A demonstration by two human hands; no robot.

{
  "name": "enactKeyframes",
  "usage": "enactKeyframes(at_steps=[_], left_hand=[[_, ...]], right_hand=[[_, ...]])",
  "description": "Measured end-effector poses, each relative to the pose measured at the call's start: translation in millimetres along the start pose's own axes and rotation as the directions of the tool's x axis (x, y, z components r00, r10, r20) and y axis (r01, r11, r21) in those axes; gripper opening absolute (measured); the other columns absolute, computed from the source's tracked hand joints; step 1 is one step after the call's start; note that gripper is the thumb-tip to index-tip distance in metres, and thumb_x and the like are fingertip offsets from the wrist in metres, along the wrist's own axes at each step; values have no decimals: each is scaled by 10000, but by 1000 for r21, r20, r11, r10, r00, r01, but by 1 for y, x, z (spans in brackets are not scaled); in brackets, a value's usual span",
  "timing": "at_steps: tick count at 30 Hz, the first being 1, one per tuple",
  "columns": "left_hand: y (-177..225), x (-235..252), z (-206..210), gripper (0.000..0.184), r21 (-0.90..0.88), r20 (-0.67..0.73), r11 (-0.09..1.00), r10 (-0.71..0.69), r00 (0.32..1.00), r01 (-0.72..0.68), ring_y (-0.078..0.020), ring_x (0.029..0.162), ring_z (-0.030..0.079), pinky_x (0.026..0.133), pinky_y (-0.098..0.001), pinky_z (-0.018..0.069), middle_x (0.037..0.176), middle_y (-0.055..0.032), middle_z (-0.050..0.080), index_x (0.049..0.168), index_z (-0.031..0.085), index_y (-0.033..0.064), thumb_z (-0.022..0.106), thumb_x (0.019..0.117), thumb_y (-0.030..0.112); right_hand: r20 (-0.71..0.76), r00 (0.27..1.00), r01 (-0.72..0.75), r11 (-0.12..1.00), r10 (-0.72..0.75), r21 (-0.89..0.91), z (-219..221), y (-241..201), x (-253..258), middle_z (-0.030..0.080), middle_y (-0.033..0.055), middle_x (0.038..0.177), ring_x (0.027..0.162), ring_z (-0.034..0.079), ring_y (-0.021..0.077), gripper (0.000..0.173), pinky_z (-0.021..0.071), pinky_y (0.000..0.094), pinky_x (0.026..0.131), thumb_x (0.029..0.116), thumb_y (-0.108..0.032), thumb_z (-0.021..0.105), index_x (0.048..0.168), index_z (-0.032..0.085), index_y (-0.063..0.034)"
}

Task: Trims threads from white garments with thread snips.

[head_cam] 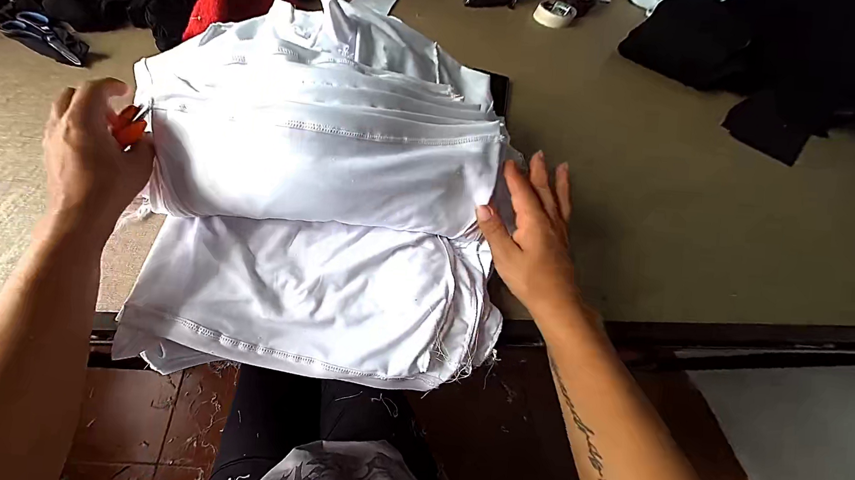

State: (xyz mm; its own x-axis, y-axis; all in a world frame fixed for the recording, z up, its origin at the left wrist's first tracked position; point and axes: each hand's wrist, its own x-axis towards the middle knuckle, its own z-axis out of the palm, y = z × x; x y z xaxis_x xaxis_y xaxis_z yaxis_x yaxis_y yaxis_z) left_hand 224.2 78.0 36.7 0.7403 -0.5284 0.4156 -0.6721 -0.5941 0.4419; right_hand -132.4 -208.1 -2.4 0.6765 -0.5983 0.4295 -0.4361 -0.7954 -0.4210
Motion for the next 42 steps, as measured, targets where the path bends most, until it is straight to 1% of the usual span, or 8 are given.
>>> enactKeyframes(at_steps=[5, 8, 11, 18, 25, 32, 38, 42], left_hand=[[66, -86, -23, 324, -115, -221, 892, 407, 886, -438, -257, 874, 598, 772, -373, 501, 1032, -264, 628, 1156, 606, -94, 523, 1036, 195], [116, -152, 16, 266, -310, 64, 607, 781, 621, -732, -135, 800, 646, 673, -296, 518, 928, -31, 686, 955, 722, 125, 608, 987, 364], [128, -180, 55, 140, -291, 195, 490, 871, 450, -822, -190, 710, 626, 588, -337, 475, 851, -32, 648, 921, 689, 126, 576, 965, 197], [122, -159, 43, 140, -752, 228, 523, 778, 586, -401, -18, 867, 642, 747, -165, 547, 946, 5, 690, 888, 731, 69, 623, 939, 141], [116, -140, 29, 189, -886, 280, 449, 717, 639, -115, -17, 887, 596, 757, -144, 511, 936, 6, 621, 849, 680, 50, 631, 985, 172], [123, -136, 26, 186, -913, 287, 403, 737, 612, -57, -68, 997, 632, 851, -200, 545, 1019, -40, 669, 832, 682, 23, 635, 974, 133], [123, -129, 25, 160, -926, 357, 343, 652, 669, 159, 34, 686, 577, 598, -123, 474, 818, 50, 661, 967, 695, 52, 589, 1021, 159], [120, -129, 27, 126, -881, 473, 327, 594, 650, 342, 34, 583, 534, 521, -114, 443, 702, 68, 601, 933, 679, 95, 608, 1013, 161]], right_hand=[[-163, 982, 98, 995, -92, 30, -13, -32, -118, 694, 110, 1122, 1141, 586, 292, 268, 433, 491, 981, 943, -212, 513, 1053, 689, -41], [-111, 991, 70, 998, -68, 9, 8, -47, -155, 702, 46, 1098, 1151, 603, 272, 186, 451, 498, 984, 926, -192, 564, 1049, 688, -127], [-124, 991, 59, 998, -58, 1, 20, -59, -163, 691, 32, 1153, 1174, 577, 283, 273, 408, 515, 950, 900, -274, 641, 1148, 679, -168], [-195, 981, 53, 974, -10, 220, 30, -88, -145, 633, 18, 1193, 1199, 542, 176, 787, 369, 454, 1032, 791, -720, 715, 1329, 529, -177], [-274, 958, 110, 777, 83, 620, 56, -115, -122, 619, -71, 930, 931, 607, -15, 353, 515, 163, 865, 825, -295, 834, 1011, 561, -169], [-325, 945, 167, 801, 36, 575, 56, -122, -108, 521, 29, 1157, 1125, 549, 36, 546, 485, 162, 943, 777, -272, 858, 1127, 461, -138], [-328, 941, 154, 752, 87, 641, 53, -123, -102, 550, 5, 934, 852, 566, -11, 286, 478, 96, 712, 799, -40, 729, 900, 470, -109], [-325, 942, 114, 836, 80, 536, 47, -117, -103, 589, 23, 1147, 1112, 590, 59, 509, 510, 221, 961, 819, -208, 800, 1202, 485, -94]])
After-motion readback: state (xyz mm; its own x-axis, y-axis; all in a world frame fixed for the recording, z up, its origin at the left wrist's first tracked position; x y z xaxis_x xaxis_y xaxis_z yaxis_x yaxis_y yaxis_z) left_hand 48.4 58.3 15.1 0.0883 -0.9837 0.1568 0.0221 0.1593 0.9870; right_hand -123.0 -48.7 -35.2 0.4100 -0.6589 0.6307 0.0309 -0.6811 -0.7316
